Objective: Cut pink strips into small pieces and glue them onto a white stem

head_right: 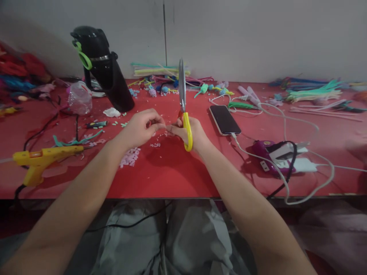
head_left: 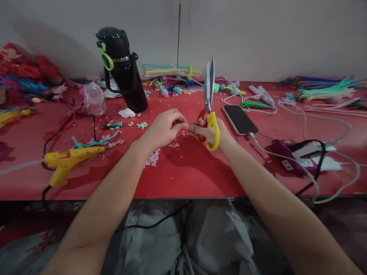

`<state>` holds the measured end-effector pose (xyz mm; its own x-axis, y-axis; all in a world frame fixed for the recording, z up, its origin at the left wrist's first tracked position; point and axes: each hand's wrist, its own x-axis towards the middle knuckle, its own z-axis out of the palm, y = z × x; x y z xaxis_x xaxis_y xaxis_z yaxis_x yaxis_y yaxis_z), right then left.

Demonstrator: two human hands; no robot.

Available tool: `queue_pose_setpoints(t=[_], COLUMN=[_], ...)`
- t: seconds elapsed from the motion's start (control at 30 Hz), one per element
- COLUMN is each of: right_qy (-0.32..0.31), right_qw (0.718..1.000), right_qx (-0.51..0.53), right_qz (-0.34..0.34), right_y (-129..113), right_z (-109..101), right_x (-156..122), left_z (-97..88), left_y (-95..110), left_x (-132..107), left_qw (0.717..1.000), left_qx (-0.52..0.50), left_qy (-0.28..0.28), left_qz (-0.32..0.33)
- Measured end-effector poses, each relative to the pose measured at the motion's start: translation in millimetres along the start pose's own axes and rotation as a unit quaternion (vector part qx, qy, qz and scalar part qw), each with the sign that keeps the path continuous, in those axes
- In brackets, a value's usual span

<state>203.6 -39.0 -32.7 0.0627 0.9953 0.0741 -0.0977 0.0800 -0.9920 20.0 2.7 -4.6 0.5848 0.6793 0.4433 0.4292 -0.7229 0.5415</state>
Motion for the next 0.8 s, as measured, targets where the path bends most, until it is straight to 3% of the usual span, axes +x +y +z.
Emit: queue_pose_setpoints(t=[0.3,0.47,0.8], right_qy=[0.037,0.018,-0.003], right_qw=[0.998,0.999,0.997], right_qx=[-0.052,-0.027,-0.083], right_qz=[0.000,-0.014,-0.007], right_y=[-6.9,-3.0,-0.5], right_z=[-10.7,-12.2,-11.0], right_x=[2.7,3.6,1.7], left_z=[-1.6,1.4,4.7], left_y=[-5.0,-0.8,2.0], left_x=[0.3,-1.3,-2.8], left_qw=[0.997,0.998,0.998], left_qx=[0.003,-0.011,-0.022], left_qy=[0.083,0.062,0.038], left_qz=[0.005,0.016,0.036])
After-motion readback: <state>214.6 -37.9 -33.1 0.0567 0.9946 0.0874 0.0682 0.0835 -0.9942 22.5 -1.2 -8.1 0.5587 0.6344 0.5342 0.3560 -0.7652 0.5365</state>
